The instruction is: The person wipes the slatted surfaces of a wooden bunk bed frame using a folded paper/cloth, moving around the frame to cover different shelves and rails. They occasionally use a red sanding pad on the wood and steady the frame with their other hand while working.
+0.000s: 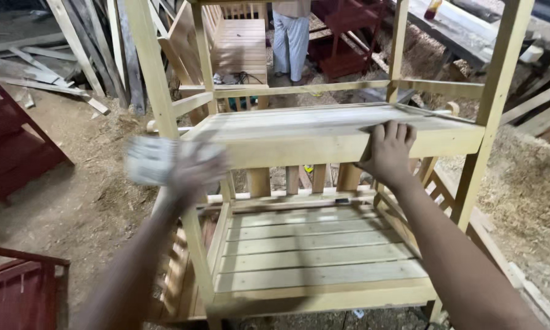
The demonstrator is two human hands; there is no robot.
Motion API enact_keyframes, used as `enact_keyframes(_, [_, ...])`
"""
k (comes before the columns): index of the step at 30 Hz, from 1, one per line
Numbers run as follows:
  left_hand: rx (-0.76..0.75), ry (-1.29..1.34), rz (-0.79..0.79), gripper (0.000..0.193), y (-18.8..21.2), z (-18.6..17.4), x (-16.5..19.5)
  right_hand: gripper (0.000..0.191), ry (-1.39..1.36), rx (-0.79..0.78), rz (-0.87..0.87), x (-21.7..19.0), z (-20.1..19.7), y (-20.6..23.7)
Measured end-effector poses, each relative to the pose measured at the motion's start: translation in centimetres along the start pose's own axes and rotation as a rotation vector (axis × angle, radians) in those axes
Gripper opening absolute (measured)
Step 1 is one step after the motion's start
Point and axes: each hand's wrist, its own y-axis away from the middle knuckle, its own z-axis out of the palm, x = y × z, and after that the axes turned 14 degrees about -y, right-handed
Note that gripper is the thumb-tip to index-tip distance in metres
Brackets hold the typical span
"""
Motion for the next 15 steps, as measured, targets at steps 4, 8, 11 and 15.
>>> enact_keyframes(4, [-0.262,0.215,0.141,0.057,-10.3,-0.5,11.4,0.096,-0.043,-0.065,0.036,-0.3,-0.5,0.6])
enact_keyframes(8, [-0.138,0.051,0.333,0.067,-11.1,-2.5,9.5,0.092,-0.039,-0.048,0.01,0.2,-0.3,0.7])
enact_keyframes(11, [-0.155,0.242,0.159,0.052,-4.6,-5.5,0.4,0.102,-0.046,-0.038,-0.048,0.6,-0.2,0.2])
enact_keyframes(15, [-0.583,0.045,0.036,0.047,-2.1,-5.4,-2.8,0.086,-0.045,-0.075,0.052,0.7,-0.7,-0.4])
